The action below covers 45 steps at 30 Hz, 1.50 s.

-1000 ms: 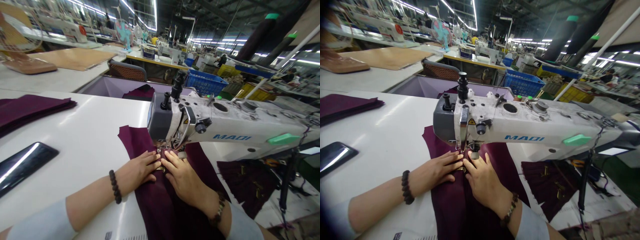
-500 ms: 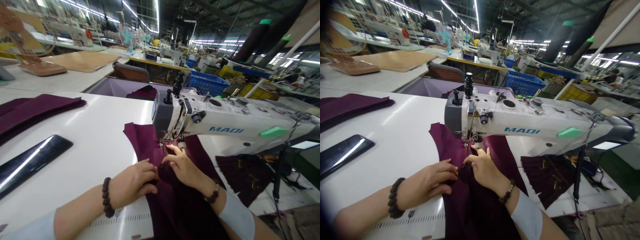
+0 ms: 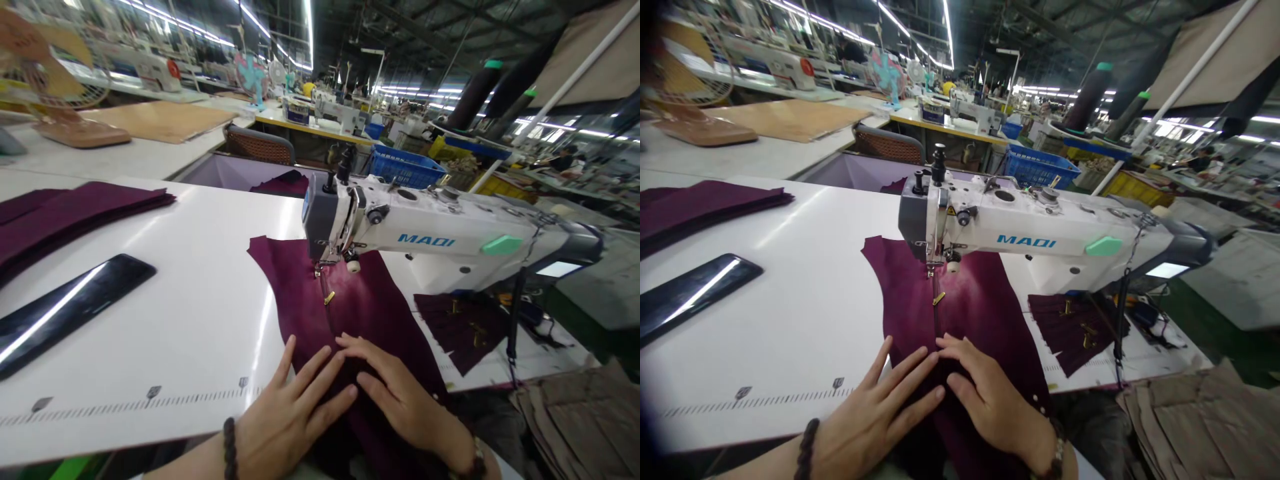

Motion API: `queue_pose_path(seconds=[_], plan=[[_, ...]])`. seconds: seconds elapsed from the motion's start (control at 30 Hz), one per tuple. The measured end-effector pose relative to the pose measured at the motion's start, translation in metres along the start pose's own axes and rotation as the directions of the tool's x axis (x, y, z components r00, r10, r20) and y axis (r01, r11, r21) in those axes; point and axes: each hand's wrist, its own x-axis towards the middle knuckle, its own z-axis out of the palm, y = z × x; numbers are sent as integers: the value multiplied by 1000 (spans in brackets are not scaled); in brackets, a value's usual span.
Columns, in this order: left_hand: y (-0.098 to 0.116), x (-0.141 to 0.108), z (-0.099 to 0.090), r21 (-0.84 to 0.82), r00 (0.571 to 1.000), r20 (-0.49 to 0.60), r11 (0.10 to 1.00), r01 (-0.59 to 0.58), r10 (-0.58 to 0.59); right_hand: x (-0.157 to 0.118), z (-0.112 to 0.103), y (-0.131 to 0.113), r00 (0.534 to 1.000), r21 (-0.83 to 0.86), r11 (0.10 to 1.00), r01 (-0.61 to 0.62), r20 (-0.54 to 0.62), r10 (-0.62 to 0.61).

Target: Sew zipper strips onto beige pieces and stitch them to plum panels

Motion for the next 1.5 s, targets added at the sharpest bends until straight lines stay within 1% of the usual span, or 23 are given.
queue_pose_path(seconds=[0.07, 0.13, 0.23, 0.27, 0.3, 0.37, 0.43, 0.5, 0.53, 0.57, 0.63, 0.67, 0.7, 0.73, 0.8, 0.83, 0.87, 0.93, 1.0, 1.1, 1.23, 1.37, 1.5], plan=[[2, 1, -1, -28, 1000, -4, 999, 16, -16, -22, -2, -4, 997, 68, 996, -56, 58, 52], [-2, -1, -7, -113, 1000, -16, 994, -5, 3, -37, -5, -5, 991, 120, 989, -87, 108, 74], [-16, -3, -27, -348, 994, -89, 934, -84, 56, -46, -10, -9, 972, 50, 998, -49, 234, 36], [-21, -2, -35, -441, 992, -123, 894, -80, 29, -46, -10, -12, 958, -1, 1000, -12, 286, 12], [-25, 0, -44, -529, 989, -143, 848, -42, -40, -44, -9, -15, 943, -51, 998, 30, 331, -11], [-29, 9, -62, -661, 968, -123, 745, 85, -220, -40, -4, -20, 927, -130, 988, 88, 372, -34], [-30, 20, -75, -734, 947, -66, 659, 166, -313, -37, 4, -23, 952, -198, 977, 75, 307, -10], [-28, 28, -80, -754, 933, -89, 635, 166, -349, -38, 13, -21, 984, -218, 976, 14, 178, 25], [-27, 29, -80, -739, 915, -142, 656, 157, -379, -39, 17, -18, 994, -197, 980, -25, 99, 45], [-26, 28, -77, -705, 881, -208, 689, 166, -425, -42, 21, -13, 997, -155, 986, -67, 23, 71], [-23, 21, -67, -602, 790, -336, 762, 238, -513, -50, 27, -3, 982, -30, 987, -160, -108, 155], [-21, 16, -60, -541, 770, -372, 795, 273, -518, -54, 30, 2, 966, 31, 979, -203, -155, 206], [-18, 11, -52, -476, 783, -381, 830, 289, -491, -57, 32, 6, 951, 82, 968, -236, -183, 248], [-15, 8, -44, -409, 821, -370, 870, 277, -435, -61, 34, 8, 939, 120, 958, -262, -196, 281], [-7, 4, -30, -275, 906, -314, 941, 198, -283, -65, 37, 11, 933, 156, 947, -281, -188, 308], [-2, 4, -24, -219, 928, -297, 962, 161, -223, -67, 38, 11, 938, 156, 949, -274, -173, 299], [1, 6, -19, -182, 936, -294, 973, 141, -191, -68, 39, 10, 946, 146, 953, -264, -153, 286], [7, 10, -13, -173, 933, -308, 975, 140, -188, -69, 39, 9, 955, 108, 957, -268, -98, 279], [10, 14, -11, -230, 918, -322, 960, 160, -230, -70, 38, 8, 950, 73, 950, -304, -54, 308], [11, 17, -10, -342, 895, -337, 924, 173, -293, -71, 35, 7, 935, 60, 935, -349, -36, 352], [10, 14, -8, -390, 893, -351, 911, 134, -281, -70, 29, 3, 941, 62, 940, -336, -11, 338], [7, 13, -6, -409, 899, -328, 902, 140, -289, -66, 21, 0, 962, 44, 961, -273, 26, 272], [8, 14, -1, -413, 914, -302, 901, 131, -271, -57, 11, -7, 986, -35, 988, -151, 61, 153]])
